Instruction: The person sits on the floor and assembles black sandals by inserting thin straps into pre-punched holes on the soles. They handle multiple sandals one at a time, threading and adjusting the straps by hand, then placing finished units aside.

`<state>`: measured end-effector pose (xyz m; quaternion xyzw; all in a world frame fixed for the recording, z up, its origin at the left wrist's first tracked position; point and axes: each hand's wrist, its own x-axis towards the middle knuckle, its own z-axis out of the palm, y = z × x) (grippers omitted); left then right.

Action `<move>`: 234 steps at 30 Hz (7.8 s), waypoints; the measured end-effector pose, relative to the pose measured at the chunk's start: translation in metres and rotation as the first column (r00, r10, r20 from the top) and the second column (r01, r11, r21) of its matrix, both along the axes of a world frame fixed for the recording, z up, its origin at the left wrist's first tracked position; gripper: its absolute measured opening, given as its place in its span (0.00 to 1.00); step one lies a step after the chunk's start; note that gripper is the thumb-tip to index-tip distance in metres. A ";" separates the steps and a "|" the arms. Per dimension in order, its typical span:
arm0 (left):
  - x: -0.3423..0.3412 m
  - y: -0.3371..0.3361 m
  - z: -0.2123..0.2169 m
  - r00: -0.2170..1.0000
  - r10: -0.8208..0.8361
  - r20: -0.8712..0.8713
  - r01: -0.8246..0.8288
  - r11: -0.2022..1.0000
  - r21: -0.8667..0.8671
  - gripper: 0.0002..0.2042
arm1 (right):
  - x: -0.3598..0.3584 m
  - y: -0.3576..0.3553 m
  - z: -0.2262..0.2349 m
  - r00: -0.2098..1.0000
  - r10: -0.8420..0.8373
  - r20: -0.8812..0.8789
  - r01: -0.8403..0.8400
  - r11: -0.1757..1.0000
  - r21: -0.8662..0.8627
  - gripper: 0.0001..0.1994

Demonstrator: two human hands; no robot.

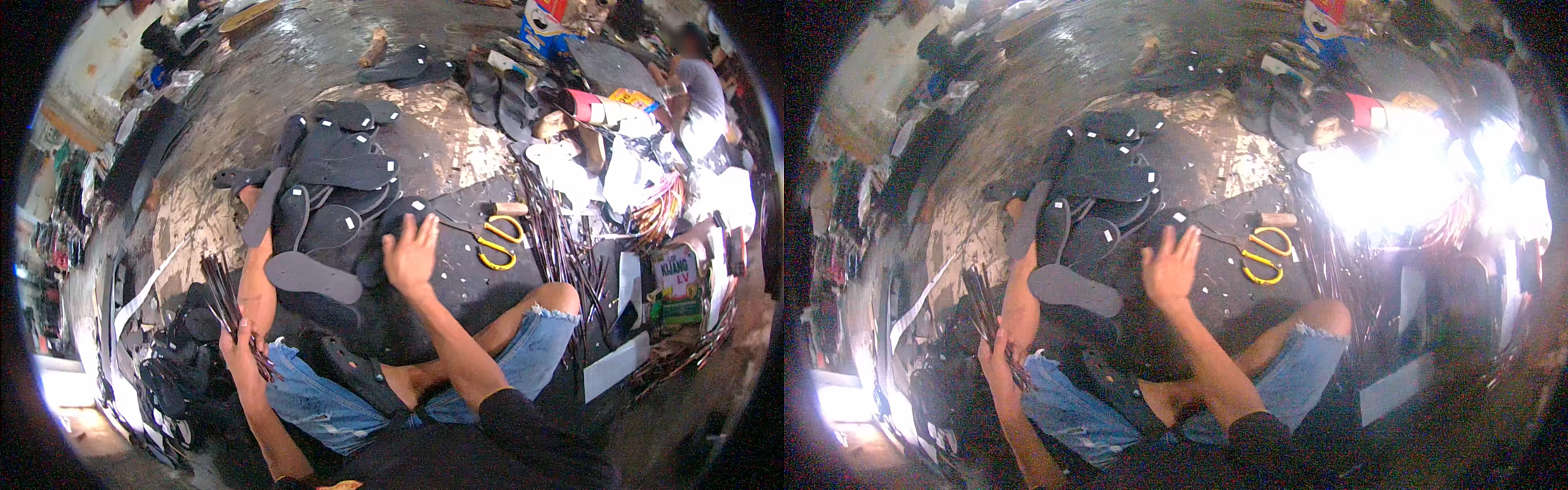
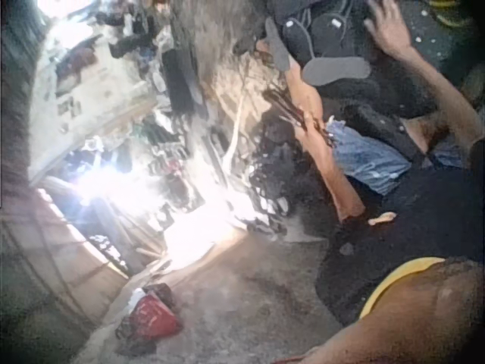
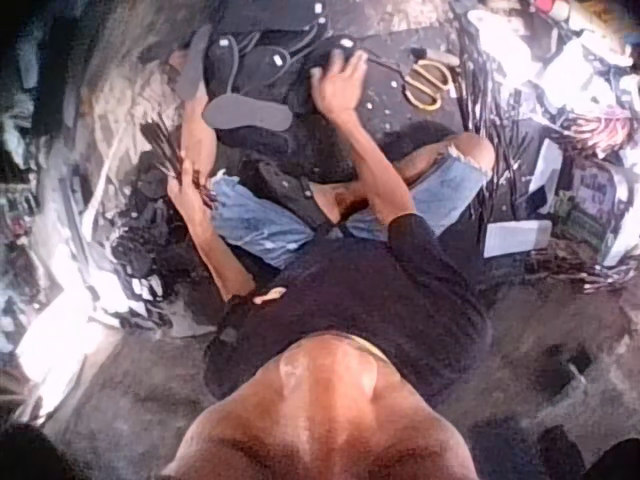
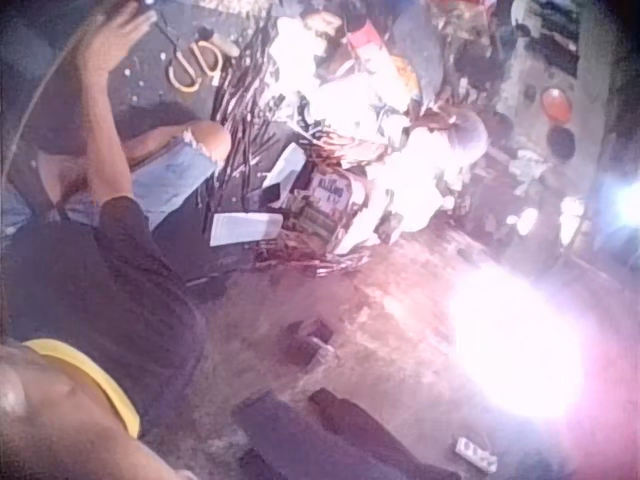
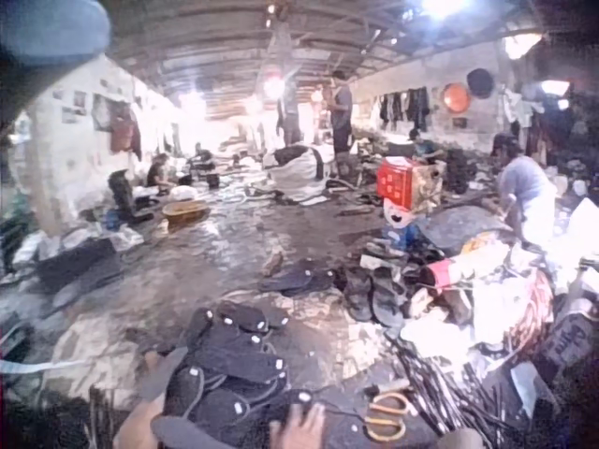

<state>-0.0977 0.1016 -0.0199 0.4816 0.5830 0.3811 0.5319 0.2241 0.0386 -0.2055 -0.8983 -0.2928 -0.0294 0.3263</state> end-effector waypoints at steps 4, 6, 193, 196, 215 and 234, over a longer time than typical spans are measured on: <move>-0.010 0.000 -0.004 1.000 0.020 0.009 -0.020 1.000 0.023 0.17 | 0.039 -0.029 0.013 0.901 0.430 -0.051 -0.430 0.874 -0.229 0.36; -0.025 0.004 -0.012 1.000 -0.002 -0.012 0.002 1.000 0.030 0.17 | 0.102 -0.080 0.037 0.851 0.518 0.086 -0.449 0.802 -0.394 0.30; 0.127 -0.090 -0.010 0.979 -0.200 -0.051 0.206 0.938 0.280 0.24 | -0.008 -0.111 0.166 0.884 0.466 -0.041 -0.446 0.866 0.228 0.11; 0.129 -0.091 0.010 0.853 -0.324 0.408 0.238 0.939 0.248 0.14 | -0.015 -0.116 0.164 0.838 0.511 0.191 -0.546 0.779 0.308 0.10; 0.157 -0.110 0.009 0.926 -0.359 0.112 0.311 0.899 0.308 0.17 | -0.062 -0.097 0.181 0.825 0.475 -0.306 -0.236 0.782 0.576 0.13; 0.133 -0.096 0.002 0.665 -0.350 0.659 0.561 0.817 -0.132 0.24 | -0.053 -0.130 0.100 0.114 0.743 -0.659 0.046 0.659 0.751 0.13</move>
